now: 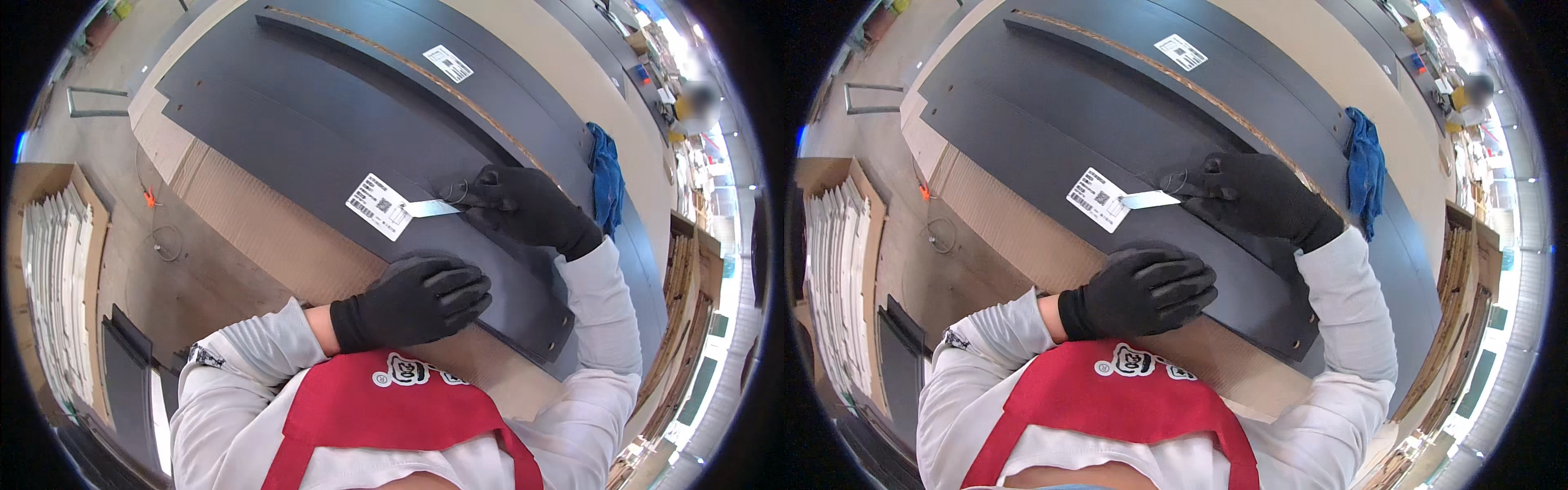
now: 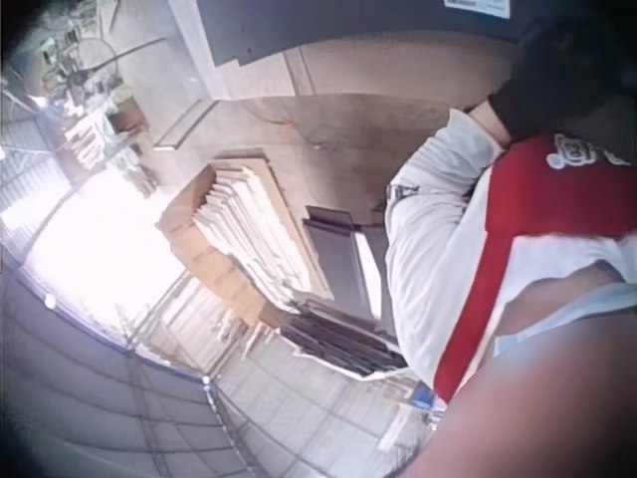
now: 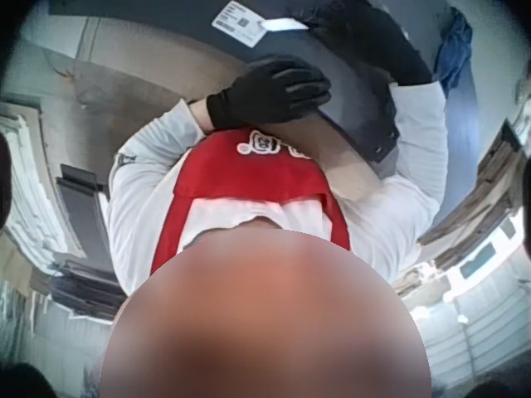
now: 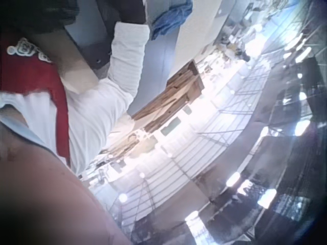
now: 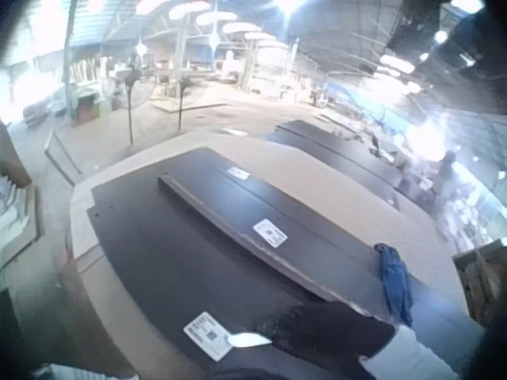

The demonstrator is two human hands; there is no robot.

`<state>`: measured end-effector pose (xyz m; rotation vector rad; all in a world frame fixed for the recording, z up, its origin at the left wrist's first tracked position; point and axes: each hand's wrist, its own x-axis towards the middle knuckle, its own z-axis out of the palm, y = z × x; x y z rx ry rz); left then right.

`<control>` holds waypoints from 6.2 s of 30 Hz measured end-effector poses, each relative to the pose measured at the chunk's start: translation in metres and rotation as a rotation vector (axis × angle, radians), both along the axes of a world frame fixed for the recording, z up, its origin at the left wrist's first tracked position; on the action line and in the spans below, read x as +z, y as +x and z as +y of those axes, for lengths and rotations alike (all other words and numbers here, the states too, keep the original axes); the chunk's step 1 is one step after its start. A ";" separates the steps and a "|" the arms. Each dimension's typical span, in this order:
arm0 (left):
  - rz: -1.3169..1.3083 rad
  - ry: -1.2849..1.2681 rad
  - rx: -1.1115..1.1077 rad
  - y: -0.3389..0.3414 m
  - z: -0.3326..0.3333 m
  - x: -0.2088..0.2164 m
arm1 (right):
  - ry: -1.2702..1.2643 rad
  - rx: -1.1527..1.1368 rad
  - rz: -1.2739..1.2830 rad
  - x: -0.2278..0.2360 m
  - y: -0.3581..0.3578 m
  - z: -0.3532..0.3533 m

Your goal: The person cleans a dark gray panel with a blue cloth, then uses a utility knife to scrape and trim its edges. They apply glue from a white bottle along a seam, press the panel sections together, and inspect the joined edges. The person repeats similar steps on another panel, using the knife and glue to finish the assembly.

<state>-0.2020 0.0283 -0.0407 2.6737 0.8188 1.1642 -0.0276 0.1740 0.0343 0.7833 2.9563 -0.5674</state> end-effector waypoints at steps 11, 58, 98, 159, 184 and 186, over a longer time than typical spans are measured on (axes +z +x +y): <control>-0.096 -0.062 -0.098 -0.011 0.001 0.007 | -0.015 -0.014 0.114 -0.019 -0.082 0.044; -0.128 -0.026 -0.013 -0.088 0.027 -0.007 | -0.465 -0.343 0.561 0.017 -0.248 0.087; -1.405 -1.018 0.073 -0.168 0.186 0.097 | -0.573 -1.026 0.926 -0.011 -0.003 -0.230; 0.158 -0.075 0.421 -0.110 0.083 0.036 | 0.053 -0.273 0.071 -0.005 0.136 -0.109; 0.153 -0.080 0.469 -0.111 0.080 0.035 | 0.104 -0.054 0.231 -0.005 0.036 -0.042; 0.151 -0.057 0.464 -0.110 0.081 0.035 | 0.082 -0.031 0.213 -0.017 0.018 -0.024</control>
